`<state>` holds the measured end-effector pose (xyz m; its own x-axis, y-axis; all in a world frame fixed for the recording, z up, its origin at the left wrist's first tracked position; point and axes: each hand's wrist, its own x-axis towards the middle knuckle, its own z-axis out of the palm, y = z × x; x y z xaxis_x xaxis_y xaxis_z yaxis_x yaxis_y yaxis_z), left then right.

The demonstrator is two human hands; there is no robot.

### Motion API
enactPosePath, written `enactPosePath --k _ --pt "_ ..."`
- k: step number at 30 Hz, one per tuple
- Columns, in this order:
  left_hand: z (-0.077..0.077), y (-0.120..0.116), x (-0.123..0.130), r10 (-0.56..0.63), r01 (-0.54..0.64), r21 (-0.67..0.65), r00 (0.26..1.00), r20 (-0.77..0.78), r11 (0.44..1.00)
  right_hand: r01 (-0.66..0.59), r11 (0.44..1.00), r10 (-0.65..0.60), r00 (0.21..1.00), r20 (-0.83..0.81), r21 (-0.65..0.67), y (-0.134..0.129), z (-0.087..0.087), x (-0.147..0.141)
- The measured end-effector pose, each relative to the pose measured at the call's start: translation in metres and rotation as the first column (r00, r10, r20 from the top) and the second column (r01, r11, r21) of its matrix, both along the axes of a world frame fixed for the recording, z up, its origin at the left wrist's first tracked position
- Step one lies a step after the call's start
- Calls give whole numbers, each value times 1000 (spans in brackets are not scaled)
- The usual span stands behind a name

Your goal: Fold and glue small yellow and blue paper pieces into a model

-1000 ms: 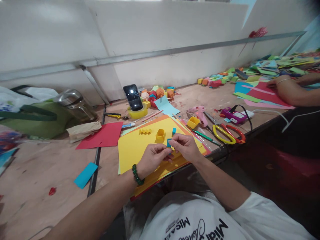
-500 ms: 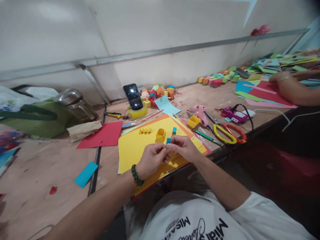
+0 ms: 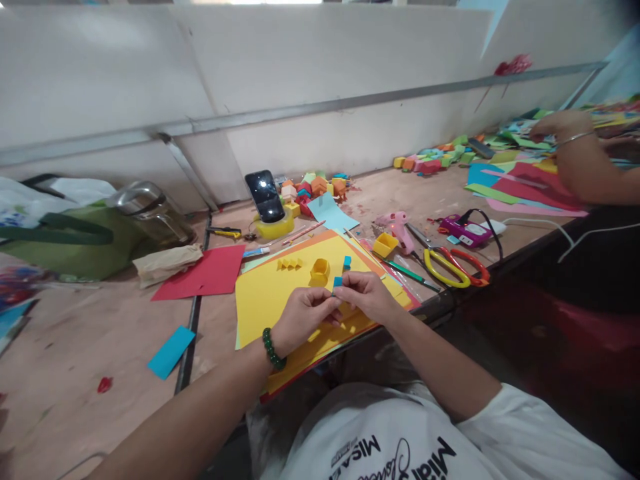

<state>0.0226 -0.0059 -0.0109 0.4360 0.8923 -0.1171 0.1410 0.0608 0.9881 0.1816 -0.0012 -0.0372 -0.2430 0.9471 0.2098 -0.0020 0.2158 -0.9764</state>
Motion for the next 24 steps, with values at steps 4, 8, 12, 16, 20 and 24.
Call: enactPosePath --k 4,8,12,16,20,24 --pt "2 3 -4 -52 52 -23 999 1 998 37 999 -38 999 15 38 0 1 0" --pt "2 1 -4 -91 91 -53 996 7 994 65 994 -67 998 21 87 -1 1 -1" --pt "1 -1 -3 -46 46 -53 999 6 998 25 995 -25 1000 2 100 -2 0 -1" --pt "2 -1 -3 -43 43 -44 999 -2 998 36 995 -32 999 -44 98 -2 0 -1" --pt "4 0 -4 -73 77 -87 996 52 993 36 995 -29 997 -74 94 0 -1 -1" --pt "5 2 -5 -69 76 -115 996 64 990 10 996 -1 995 -100 92 1 -2 -1"
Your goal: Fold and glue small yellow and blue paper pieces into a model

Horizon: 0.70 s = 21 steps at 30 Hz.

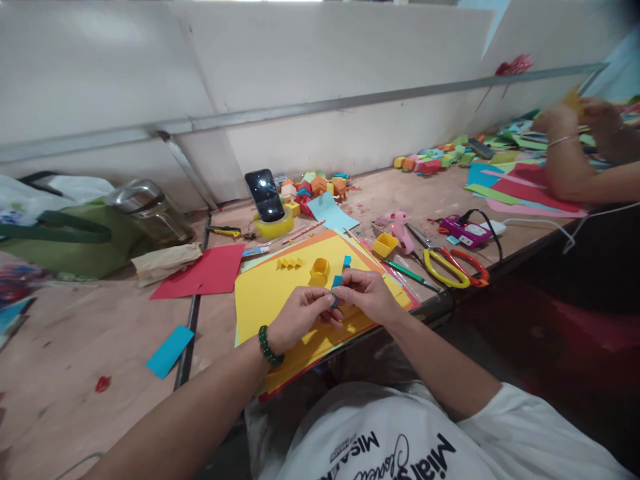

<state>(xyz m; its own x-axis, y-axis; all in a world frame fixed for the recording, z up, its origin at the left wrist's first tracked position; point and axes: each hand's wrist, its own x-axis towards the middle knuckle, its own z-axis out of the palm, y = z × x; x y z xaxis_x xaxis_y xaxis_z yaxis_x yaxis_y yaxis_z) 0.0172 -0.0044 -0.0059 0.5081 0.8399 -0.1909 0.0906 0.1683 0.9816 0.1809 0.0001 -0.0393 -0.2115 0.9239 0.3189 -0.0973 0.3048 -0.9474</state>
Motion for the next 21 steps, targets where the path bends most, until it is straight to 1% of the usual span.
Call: enactPosePath --k 2,4,7,9,10,11,12,14,15,16,17,18,20,21 --pt "0 0 -1 9 -8 17 1000 -12 1000 22 999 -22 1000 -7 23 0 0 0" --pt "-1 1 -1 18 -17 32 1000 -24 999 69 995 -69 998 1 72 -1 0 -1" --pt "-2 2 -1 22 -21 34 999 -31 999 127 975 -140 988 59 183 -3 -1 -2" --pt "-3 2 0 25 -24 46 999 -27 999 150 949 -184 977 103 276 -5 -1 -2" --pt "-4 2 0 29 -28 56 999 -24 998 160 926 -211 970 119 341 -6 -2 -3" --pt "-4 2 1 36 -34 66 999 -21 997 166 891 -242 961 132 422 -6 -2 -3" --pt "-5 2 1 43 -42 74 999 -18 996 167 842 -277 950 145 513 -7 -2 -3" --pt "-5 2 2 55 -54 79 998 -14 995 141 718 -351 919 180 681 -8 -3 -4" --pt "-5 2 2 61 -60 78 998 -9 995 120 663 -386 900 201 739 -8 -4 -4" --pt "-4 2 1 65 -65 75 998 -1 995 99 623 -417 882 222 776 -8 -4 -4" --pt "-4 2 1 66 -67 69 998 8 995 82 597 -440 865 240 798 -8 -4 -4" --pt "-3 1 0 68 -69 64 997 19 996 69 584 -457 852 257 809 -8 -5 -4" --pt "-1 1 -2 67 -69 67 997 34 995 55 583 -467 839 280 811 -9 -5 -4" --pt "-1 1 -3 61 -63 78 998 32 995 54 593 -460 841 284 803 -9 -5 -4"
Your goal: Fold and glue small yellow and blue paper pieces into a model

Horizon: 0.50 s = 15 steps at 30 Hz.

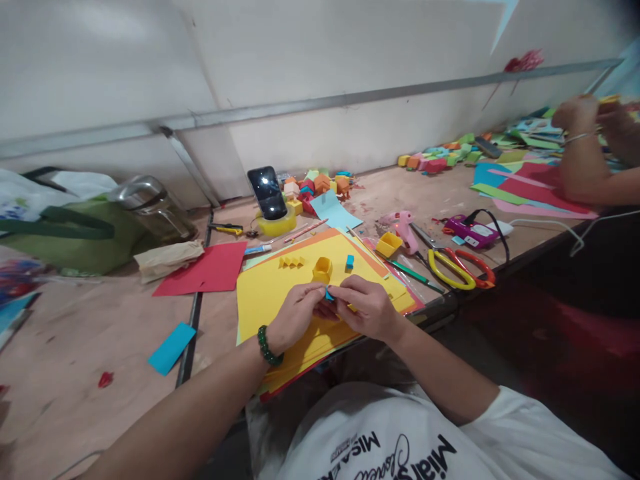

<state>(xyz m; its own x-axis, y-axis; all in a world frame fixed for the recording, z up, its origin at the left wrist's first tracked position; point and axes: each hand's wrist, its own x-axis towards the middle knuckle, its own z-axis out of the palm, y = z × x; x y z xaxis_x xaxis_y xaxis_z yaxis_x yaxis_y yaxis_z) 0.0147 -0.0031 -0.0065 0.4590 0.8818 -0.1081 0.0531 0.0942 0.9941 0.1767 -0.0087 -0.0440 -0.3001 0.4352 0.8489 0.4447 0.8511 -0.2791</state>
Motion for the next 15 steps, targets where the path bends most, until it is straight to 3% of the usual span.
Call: enactPosePath --k 3,6,10,12,15 --pt "0 0 -2 -27 30 77 999 -39 997 -28 996 21 997 -80 -85 -1 2 0" --pt "-3 0 -2 -15 56 256 988 -157 965 -74 972 30 980 -197 -221 -2 4 0" --pt "-5 -2 -3 140 163 581 886 -441 797 -106 914 -9 960 -281 -391 -1 3 -1" --pt "-5 -4 -3 196 215 642 839 -507 736 -119 881 -21 957 -290 -457 0 2 0" --pt "-3 -5 -3 176 196 625 859 -481 756 -196 804 -23 933 -359 -561 1 2 1"
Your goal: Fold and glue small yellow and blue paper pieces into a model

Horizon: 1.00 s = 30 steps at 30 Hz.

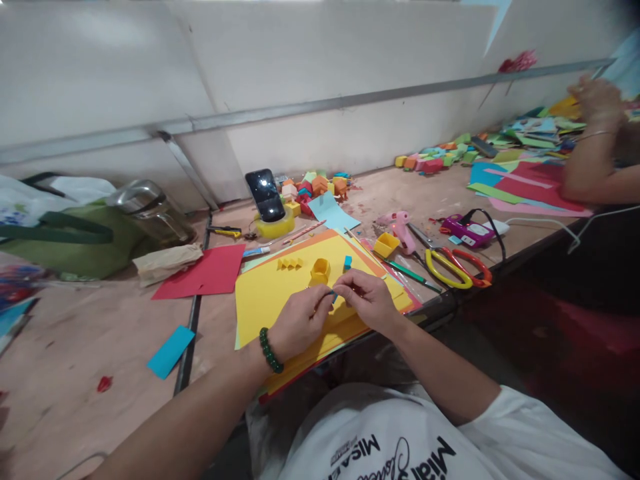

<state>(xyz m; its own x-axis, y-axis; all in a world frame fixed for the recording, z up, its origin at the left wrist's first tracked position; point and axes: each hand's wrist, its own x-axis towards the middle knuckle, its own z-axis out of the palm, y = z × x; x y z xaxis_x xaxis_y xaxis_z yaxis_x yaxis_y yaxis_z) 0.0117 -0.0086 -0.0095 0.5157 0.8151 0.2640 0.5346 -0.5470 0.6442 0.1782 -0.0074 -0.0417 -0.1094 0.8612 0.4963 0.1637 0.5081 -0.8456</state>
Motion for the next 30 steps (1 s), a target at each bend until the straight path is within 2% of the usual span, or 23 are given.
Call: enactPosePath --k 3,8,13,17,23,30 --pt "1 0 1 -16 31 -117 991 131 993 -26 994 14 994 -109 -105 0 3 1" --pt "1 1 2 31 34 -230 961 275 972 -62 983 28 981 -190 -174 0 6 0" --pt "3 0 0 24 20 -176 969 245 984 -83 974 36 975 -218 -209 2 4 0" --pt "5 -1 0 -21 67 -170 966 259 983 -157 955 90 962 -257 -251 3 4 3" --pt "7 -1 -2 -11 45 -140 972 236 989 -237 929 154 946 -285 -285 3 6 5" --pt "11 -2 -4 -62 65 -14 983 174 998 -326 903 249 929 -275 -281 3 7 7"
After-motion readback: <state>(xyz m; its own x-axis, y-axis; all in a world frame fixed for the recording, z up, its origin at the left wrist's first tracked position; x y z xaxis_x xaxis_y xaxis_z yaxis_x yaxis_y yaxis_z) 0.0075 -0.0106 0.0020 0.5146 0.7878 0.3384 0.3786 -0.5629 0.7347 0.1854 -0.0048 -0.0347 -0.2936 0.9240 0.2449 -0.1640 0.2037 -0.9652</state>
